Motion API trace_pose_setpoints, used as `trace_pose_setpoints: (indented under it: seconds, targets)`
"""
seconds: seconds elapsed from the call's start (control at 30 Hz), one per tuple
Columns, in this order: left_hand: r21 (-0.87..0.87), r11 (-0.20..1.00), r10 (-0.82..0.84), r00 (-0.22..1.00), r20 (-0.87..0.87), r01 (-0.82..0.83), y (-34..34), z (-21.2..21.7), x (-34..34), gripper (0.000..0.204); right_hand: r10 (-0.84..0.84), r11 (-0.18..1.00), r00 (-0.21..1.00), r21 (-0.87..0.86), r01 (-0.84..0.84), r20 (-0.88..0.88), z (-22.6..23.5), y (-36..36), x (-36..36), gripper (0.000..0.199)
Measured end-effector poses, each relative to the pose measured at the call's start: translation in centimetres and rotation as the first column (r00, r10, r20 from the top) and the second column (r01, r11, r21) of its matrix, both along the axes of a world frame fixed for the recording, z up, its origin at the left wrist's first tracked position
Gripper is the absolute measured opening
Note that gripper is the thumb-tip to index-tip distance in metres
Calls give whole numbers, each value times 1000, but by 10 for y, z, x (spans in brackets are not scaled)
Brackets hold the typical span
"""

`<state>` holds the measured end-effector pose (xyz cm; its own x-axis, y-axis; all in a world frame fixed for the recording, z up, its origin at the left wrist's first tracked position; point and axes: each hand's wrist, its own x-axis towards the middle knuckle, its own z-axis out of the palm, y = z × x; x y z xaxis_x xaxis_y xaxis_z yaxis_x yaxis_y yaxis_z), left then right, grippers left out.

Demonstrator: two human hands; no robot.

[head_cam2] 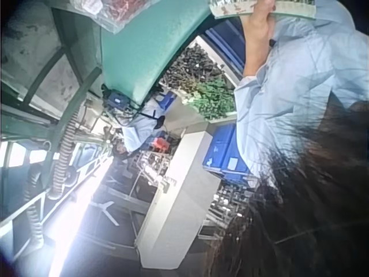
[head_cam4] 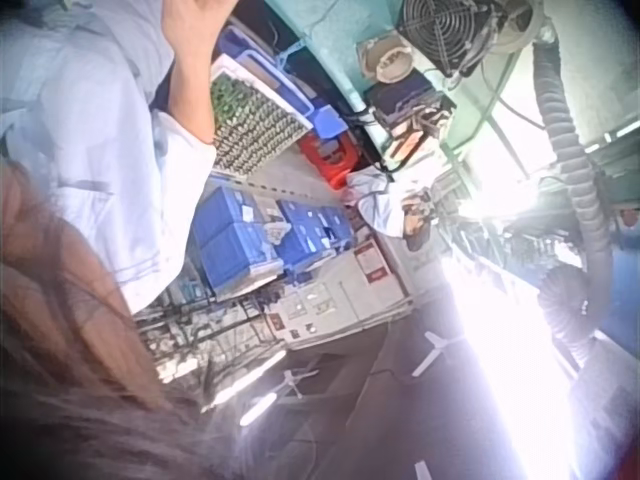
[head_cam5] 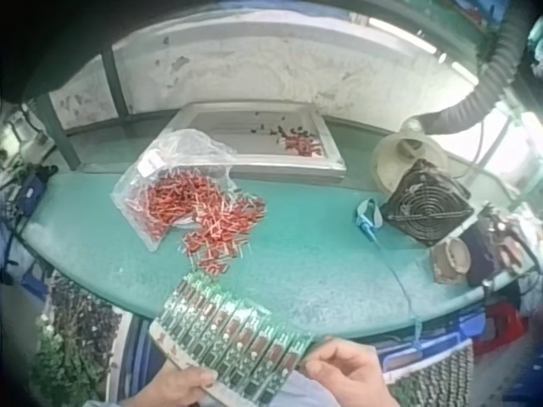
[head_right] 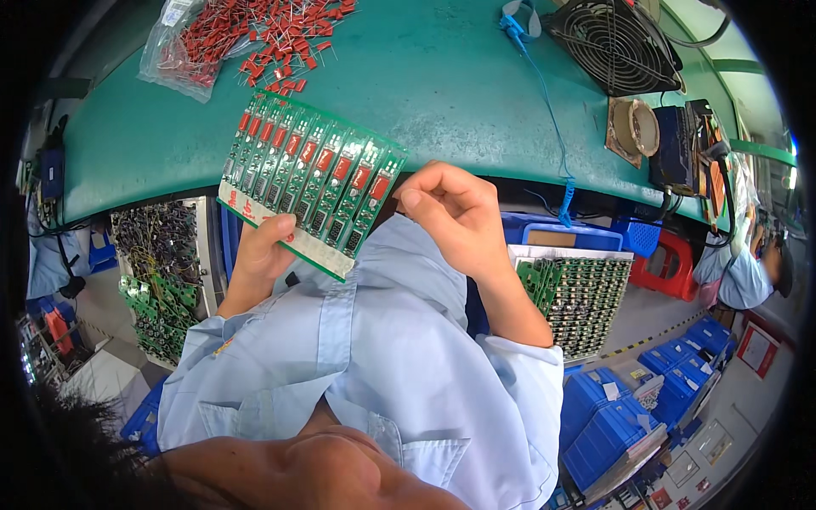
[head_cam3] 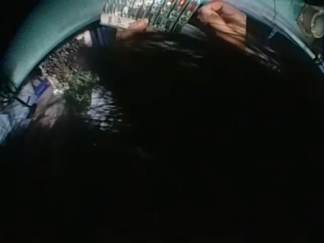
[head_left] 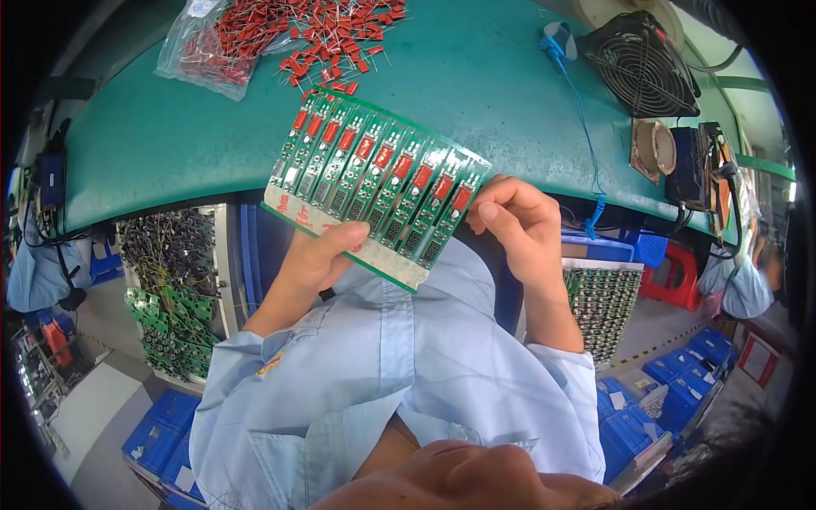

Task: Sorting and inspecting small electronic components at a manual assembly station.

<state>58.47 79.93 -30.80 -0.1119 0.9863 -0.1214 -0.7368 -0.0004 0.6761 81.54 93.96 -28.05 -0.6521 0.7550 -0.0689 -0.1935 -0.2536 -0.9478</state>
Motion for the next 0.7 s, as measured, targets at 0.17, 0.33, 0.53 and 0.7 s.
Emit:
trace_pose_setpoints:
  seconds: [0.17, 0.33, 0.53, 0.7]
  targets:
    - [-56, 998, 26, 995, -92, -31, -5, -6, 1, 69, -13, 1000, 1000, -17, 13, 14, 0, -3, 0, 4]
    - [37, 998, 57, 891, -450, -45, -7, -11, -2, 60, -51, 999, 999, -18, 51, -17, 1, -4, -5, 3]
    - [-5, 997, 59, 806, -589, -77, -7, 16, 8, 51, -77, 997, 997, 17, 77, -6, 3, -5, -5, 5]
    - [18, 1000, 28, 749, -662, -22, -12, 7, 0, 48, -88, 995, 996, 46, 87, 6, 1, -7, -8, 7]
